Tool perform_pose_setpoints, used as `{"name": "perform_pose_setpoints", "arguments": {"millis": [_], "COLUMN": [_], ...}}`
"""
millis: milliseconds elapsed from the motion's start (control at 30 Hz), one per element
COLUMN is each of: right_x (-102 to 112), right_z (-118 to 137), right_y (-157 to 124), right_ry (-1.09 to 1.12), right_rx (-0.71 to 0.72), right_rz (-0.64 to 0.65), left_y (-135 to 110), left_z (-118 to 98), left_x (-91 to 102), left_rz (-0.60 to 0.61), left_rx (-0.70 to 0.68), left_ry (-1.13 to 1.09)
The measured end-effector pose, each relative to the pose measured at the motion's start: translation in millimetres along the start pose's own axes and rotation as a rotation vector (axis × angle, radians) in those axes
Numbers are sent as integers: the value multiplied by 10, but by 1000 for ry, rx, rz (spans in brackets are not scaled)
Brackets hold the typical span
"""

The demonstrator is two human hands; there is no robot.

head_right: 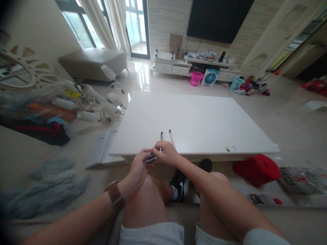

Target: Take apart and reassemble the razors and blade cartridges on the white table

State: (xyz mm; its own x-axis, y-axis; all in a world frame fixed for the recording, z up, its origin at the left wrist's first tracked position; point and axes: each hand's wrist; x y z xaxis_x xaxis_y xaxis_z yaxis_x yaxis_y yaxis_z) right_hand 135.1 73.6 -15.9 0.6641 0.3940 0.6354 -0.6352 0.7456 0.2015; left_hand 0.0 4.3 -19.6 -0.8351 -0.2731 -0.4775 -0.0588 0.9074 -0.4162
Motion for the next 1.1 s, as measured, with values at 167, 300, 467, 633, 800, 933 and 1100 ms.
{"name": "perform_pose_setpoints", "arguments": {"millis": [167,300,467,633,800,933,1100], "right_x": [3,8,8,15,23,23,20], "right_z": [-19,-23,-19,-16,-17,-20,-12], "right_y": [-1,-1,-12,-16,-8,-8,-15], "right_ry": [8,11,14,12,-7,-10,-8], "right_rx": [-1,-4,-9,-14,-19,-15,-16], "right_rz": [-6,-12,-10,-8,-10,-12,-11], "left_y": [-9,-9,-6,11,25,21,40], "left_z": [-1,-2,2,20,35,39,60], "left_x": [-11,-9,-5,3,17,22,27], "left_rz": [19,16,14,26,52,61,57], "left_rx": [4,3,5,-1,-14,-11,-23], "left_ry": [17,41,61,55,50,41,35]}}
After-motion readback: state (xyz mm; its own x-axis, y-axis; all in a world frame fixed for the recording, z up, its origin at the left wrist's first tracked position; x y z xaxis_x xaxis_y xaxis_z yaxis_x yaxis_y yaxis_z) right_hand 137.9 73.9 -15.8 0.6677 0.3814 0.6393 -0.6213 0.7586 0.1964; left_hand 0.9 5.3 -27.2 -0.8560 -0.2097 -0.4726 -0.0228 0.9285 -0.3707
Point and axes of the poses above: each hand's wrist, its own y-axis towards the middle knuckle, its own x-axis out of the back of the hand, z = x × y, and after that the axes turned 4 degrees about z, right-handed
